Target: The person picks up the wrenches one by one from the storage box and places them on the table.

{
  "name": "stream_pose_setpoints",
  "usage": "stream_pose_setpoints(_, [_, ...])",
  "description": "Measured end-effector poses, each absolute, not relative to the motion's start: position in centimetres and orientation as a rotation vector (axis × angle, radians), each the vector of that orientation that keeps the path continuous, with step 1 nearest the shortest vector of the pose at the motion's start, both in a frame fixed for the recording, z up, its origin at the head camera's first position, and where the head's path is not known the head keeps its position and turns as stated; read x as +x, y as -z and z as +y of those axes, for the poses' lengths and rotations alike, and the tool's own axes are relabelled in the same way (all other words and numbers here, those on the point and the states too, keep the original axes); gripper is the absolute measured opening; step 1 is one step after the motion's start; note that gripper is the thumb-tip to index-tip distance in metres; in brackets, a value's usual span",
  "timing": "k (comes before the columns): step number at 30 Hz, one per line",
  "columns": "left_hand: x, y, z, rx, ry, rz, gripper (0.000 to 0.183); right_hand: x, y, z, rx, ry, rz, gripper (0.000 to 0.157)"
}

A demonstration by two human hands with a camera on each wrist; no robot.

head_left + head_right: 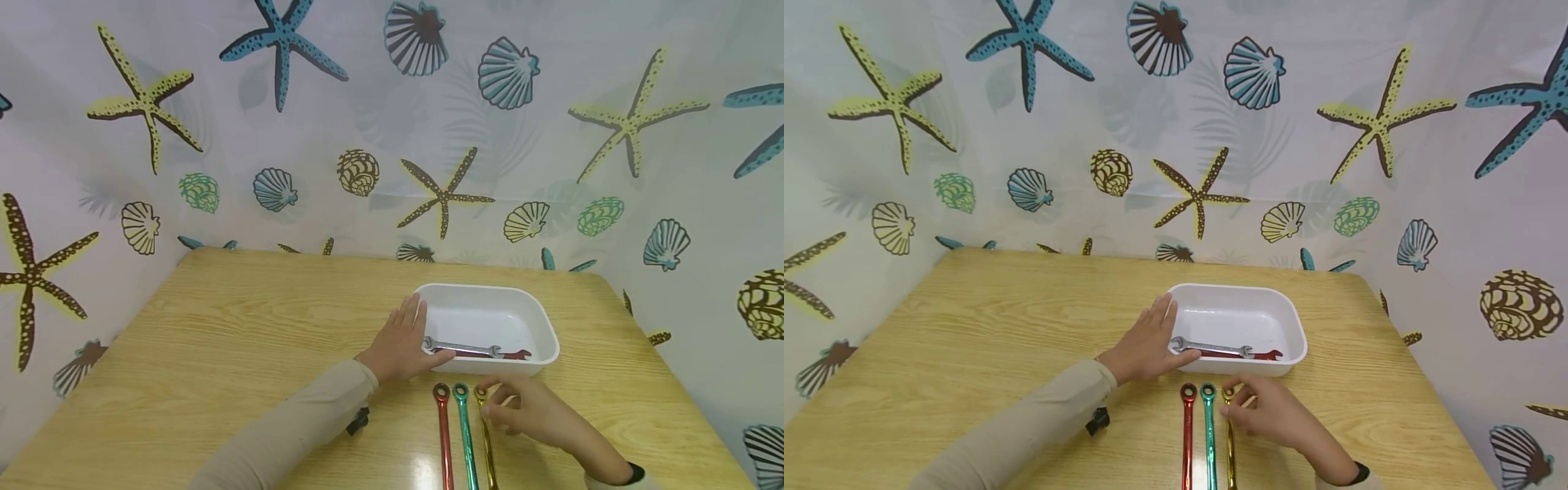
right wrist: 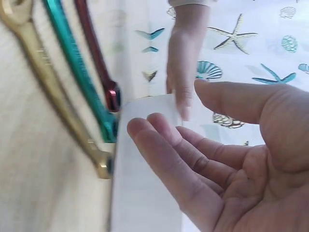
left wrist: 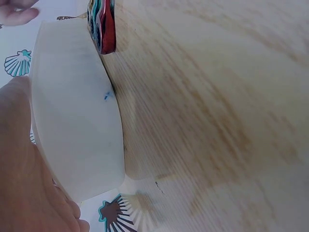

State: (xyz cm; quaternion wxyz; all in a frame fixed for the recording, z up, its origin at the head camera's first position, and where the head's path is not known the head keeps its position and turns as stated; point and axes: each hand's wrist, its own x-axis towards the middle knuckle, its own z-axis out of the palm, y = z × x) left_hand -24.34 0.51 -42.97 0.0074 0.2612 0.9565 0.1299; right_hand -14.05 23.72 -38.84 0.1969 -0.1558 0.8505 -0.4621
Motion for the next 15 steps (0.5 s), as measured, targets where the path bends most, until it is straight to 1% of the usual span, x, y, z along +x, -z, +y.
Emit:
stream_pose_setpoints(4, [-24.3, 42.9, 0.4, 0.826, -0.395, 2.988, 0.106, -14.8, 37.3, 23.5, -0.461, 1.280, 2.443, 0.042])
stream_pose_setpoints(8, [-24.3, 42.9, 0.4, 0.826, -0.406, 2.988, 0.106, -15.9, 36.2, 23.3, -0.460, 1.287, 2.522, 0.036])
stream_pose_setpoints(15, [-24.3, 42.9, 0.4, 0.818, -0.402, 2.995, 0.105, -18.1, 35.9, 23.1, -0.517, 1.179, 2.770, 0.033])
